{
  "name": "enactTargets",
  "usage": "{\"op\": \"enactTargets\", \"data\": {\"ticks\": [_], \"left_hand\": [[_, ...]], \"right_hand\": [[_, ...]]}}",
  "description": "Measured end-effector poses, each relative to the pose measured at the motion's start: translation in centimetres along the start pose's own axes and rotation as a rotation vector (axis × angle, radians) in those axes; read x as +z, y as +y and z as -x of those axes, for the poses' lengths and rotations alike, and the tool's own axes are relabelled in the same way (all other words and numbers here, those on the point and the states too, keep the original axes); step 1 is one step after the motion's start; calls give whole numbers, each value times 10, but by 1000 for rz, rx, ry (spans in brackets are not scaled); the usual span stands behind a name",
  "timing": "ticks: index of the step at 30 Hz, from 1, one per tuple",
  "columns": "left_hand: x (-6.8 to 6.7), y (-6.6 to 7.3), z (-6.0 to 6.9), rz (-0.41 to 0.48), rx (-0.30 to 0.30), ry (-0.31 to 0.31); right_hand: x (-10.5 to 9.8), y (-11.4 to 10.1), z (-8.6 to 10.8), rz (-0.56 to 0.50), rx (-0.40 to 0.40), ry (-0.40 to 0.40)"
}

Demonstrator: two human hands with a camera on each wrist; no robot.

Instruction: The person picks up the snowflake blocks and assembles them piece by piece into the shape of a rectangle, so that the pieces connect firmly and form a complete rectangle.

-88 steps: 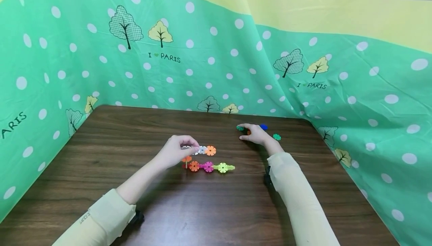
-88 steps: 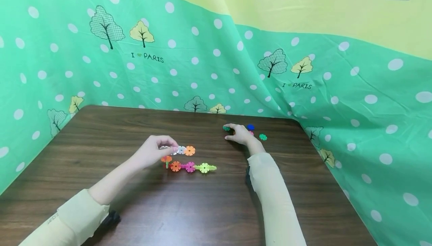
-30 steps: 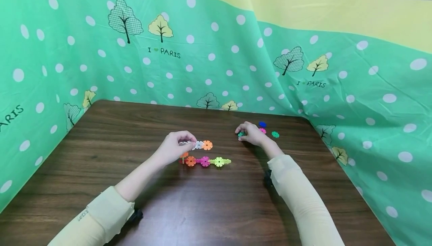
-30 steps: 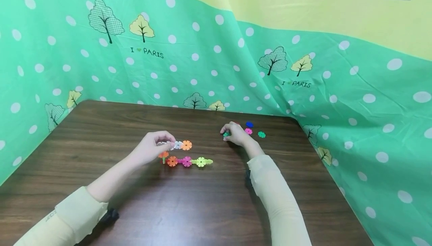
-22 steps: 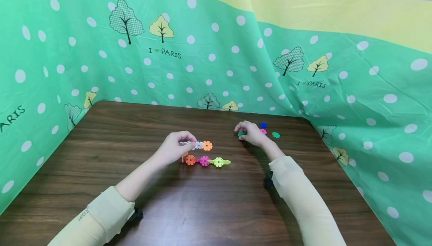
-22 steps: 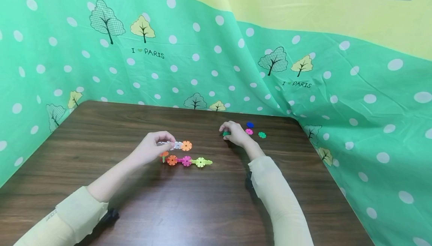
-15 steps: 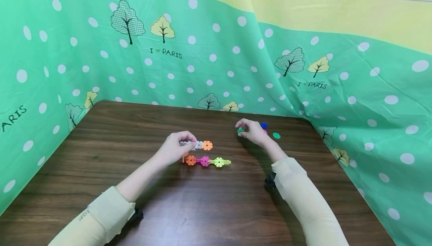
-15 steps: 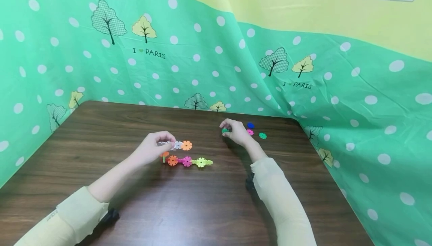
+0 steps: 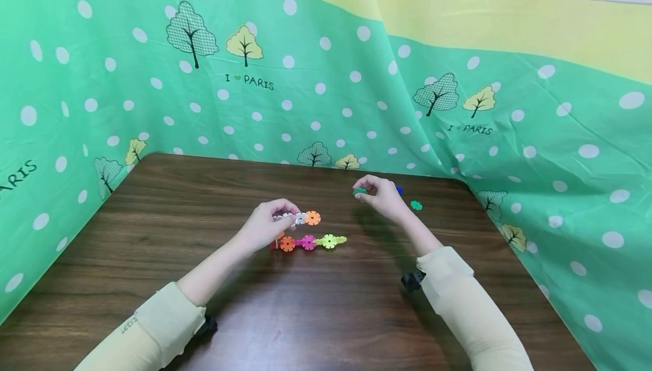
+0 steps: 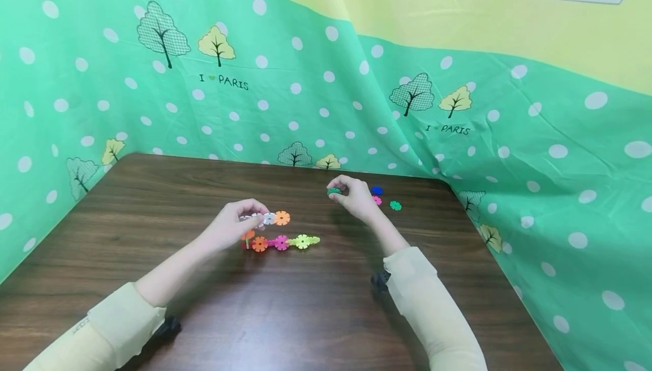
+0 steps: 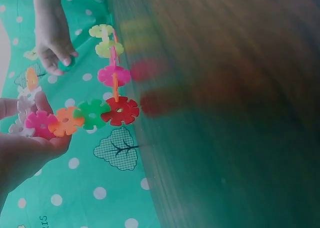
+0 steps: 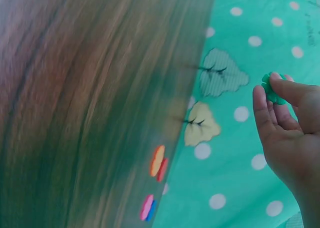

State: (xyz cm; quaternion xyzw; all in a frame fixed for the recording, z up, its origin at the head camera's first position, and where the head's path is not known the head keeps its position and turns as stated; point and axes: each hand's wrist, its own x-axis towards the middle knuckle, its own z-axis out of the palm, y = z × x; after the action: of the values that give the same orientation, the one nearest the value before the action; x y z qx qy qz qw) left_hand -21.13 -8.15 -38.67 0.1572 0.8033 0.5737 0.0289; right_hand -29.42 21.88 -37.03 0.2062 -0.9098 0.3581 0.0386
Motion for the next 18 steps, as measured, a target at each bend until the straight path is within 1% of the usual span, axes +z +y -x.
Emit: {"op": "enactTargets", "data": {"ticks": [2,5,8,13,18], "left_hand": [[0,0,0,-5,2,3],[0,0,0,-21,21,3],[1,0,0,-12,26,4],[1,1,1,25,13,-1],[1,2,1,13,16,12]], "right_hand": [[1,-7,3,-9,-17,7],[3,-14,7,-17,-51,22],[6,-20,11,-33,-83,51],[10,-34,18,-80,-76,93],[15,-45,23,-143,-92,104]]}}
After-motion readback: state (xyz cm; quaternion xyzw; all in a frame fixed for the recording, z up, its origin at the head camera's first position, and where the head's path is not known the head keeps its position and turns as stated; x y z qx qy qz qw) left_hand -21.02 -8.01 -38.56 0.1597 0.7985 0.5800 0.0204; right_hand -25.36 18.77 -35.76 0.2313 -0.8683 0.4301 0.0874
